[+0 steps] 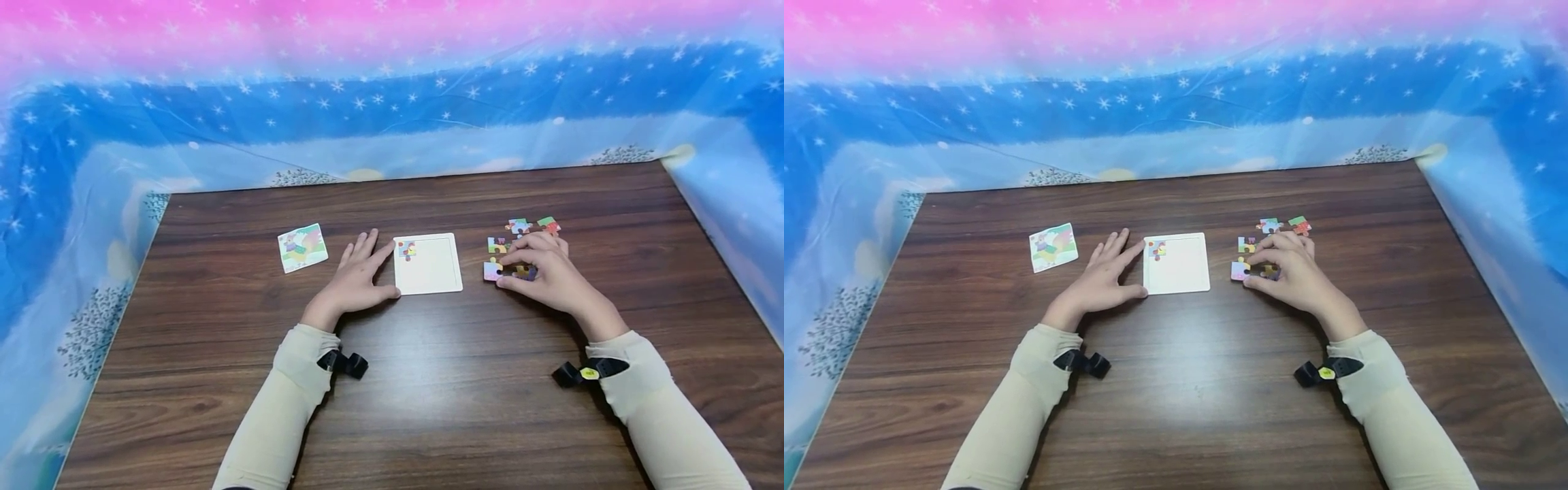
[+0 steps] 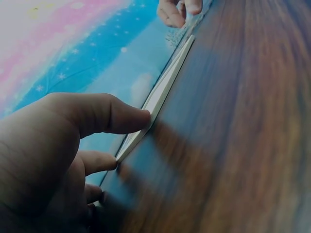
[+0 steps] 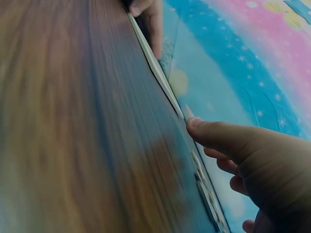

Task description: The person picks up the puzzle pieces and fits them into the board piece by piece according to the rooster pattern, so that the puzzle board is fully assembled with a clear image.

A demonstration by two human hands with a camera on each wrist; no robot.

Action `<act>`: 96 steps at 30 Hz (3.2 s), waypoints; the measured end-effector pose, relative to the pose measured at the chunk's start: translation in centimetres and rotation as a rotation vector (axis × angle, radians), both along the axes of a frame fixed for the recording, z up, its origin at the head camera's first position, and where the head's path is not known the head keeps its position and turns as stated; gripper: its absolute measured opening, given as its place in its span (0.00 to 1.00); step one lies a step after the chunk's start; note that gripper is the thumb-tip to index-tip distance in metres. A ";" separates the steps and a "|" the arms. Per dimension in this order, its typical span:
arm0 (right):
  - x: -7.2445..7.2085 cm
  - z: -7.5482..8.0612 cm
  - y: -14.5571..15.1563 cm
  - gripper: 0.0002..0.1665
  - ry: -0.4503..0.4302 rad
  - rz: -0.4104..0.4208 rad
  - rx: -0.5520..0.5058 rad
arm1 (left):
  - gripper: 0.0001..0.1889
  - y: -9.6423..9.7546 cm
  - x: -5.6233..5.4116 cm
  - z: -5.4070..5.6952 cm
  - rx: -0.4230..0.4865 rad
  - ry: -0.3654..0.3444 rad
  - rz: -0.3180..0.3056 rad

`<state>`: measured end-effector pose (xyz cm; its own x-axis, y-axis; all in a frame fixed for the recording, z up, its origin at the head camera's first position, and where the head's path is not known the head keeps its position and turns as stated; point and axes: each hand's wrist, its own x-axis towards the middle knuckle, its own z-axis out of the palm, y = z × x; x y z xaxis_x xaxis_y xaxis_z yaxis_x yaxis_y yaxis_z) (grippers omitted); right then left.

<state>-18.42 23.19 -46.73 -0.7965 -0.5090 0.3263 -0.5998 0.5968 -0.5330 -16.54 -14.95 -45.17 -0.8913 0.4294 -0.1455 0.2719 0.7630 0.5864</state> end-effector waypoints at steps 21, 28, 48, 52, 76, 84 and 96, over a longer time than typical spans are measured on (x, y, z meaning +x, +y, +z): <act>-0.1 -0.2 -5.5 0.16 -0.012 0.087 -0.017 | 0.48 0.1 -0.1 -0.1 -0.023 0.001 0.005; 0.0 -0.1 -6.0 0.15 -0.040 0.095 -0.025 | 0.48 0.1 0.0 0.0 -0.018 -0.004 0.012; 0.0 0.9 -9.6 0.17 -0.185 0.033 0.059 | 0.48 0.2 0.0 0.0 -0.028 -0.015 0.012; 0.2 0.9 -10.0 0.15 -0.190 0.035 0.048 | 0.48 0.3 -0.1 0.0 -0.030 -0.018 0.010; 0.2 0.5 -12.7 0.10 -0.153 -0.018 0.013 | 0.48 0.2 -0.1 0.0 -0.042 -0.016 0.007; 0.5 0.5 -13.5 0.07 -0.130 0.000 0.004 | 0.48 0.2 -0.1 0.2 -0.047 -0.022 0.008; 0.8 0.6 -14.9 0.13 -0.111 -0.032 -0.049 | 0.48 0.3 -0.1 0.1 -0.045 -0.013 0.008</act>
